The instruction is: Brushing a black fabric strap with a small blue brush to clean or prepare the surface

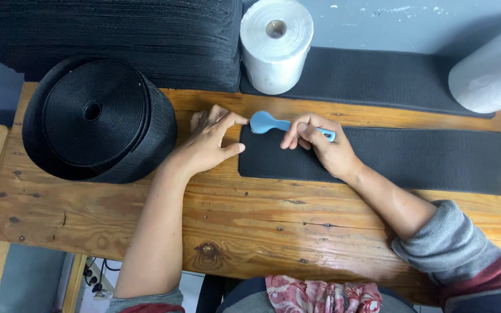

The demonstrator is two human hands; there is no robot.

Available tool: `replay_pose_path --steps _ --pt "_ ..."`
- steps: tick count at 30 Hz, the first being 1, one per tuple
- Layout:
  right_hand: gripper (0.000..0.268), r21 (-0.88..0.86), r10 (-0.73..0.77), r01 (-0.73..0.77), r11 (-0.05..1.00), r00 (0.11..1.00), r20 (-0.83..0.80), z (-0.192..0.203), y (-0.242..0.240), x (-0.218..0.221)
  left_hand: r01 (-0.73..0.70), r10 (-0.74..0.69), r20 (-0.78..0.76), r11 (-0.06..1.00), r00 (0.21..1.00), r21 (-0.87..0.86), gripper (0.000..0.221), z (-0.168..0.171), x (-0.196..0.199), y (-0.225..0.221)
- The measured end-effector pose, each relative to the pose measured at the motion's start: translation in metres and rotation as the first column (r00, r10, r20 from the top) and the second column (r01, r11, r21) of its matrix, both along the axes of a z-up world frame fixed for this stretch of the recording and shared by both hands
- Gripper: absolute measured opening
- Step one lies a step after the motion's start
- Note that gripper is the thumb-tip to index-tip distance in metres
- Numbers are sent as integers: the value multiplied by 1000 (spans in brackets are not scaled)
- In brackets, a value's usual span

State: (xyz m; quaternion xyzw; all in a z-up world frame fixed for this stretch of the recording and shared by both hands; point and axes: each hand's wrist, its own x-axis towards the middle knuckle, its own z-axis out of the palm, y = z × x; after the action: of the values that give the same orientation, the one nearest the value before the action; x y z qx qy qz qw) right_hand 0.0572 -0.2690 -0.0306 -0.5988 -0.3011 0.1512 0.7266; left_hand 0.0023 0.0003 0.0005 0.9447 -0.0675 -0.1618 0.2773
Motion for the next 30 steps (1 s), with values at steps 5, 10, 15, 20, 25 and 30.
replay_pose_path --steps 5,10,15,20,25,30 --pt "22 20 240 -240 970 971 3 12 -6 -9 -11 11 22 1000 1000 0 50 5 -2 -2" --pt "23 -25 199 -199 980 980 -3 11 -3 -8 -21 21 4 1000 1000 -20 50 7 -1 -3" --pt "20 -14 -53 52 999 998 -45 -1 -2 -1 -11 12 24 1000 1000 -22 53 -1 -1 -2" --pt "19 -1 140 -141 990 989 -47 2 -10 -7 6 -5 47 1000 999 -29 57 0 -3 -4" --pt "21 0 160 -160 987 986 -50 5 -6 -9 33 -31 84 999 996 -29 55 -5 -4 -4" --pt "21 -71 209 -211 975 977 -27 17 -3 -12 77 -68 112 994 991 -82 49 -9 -2 -4"
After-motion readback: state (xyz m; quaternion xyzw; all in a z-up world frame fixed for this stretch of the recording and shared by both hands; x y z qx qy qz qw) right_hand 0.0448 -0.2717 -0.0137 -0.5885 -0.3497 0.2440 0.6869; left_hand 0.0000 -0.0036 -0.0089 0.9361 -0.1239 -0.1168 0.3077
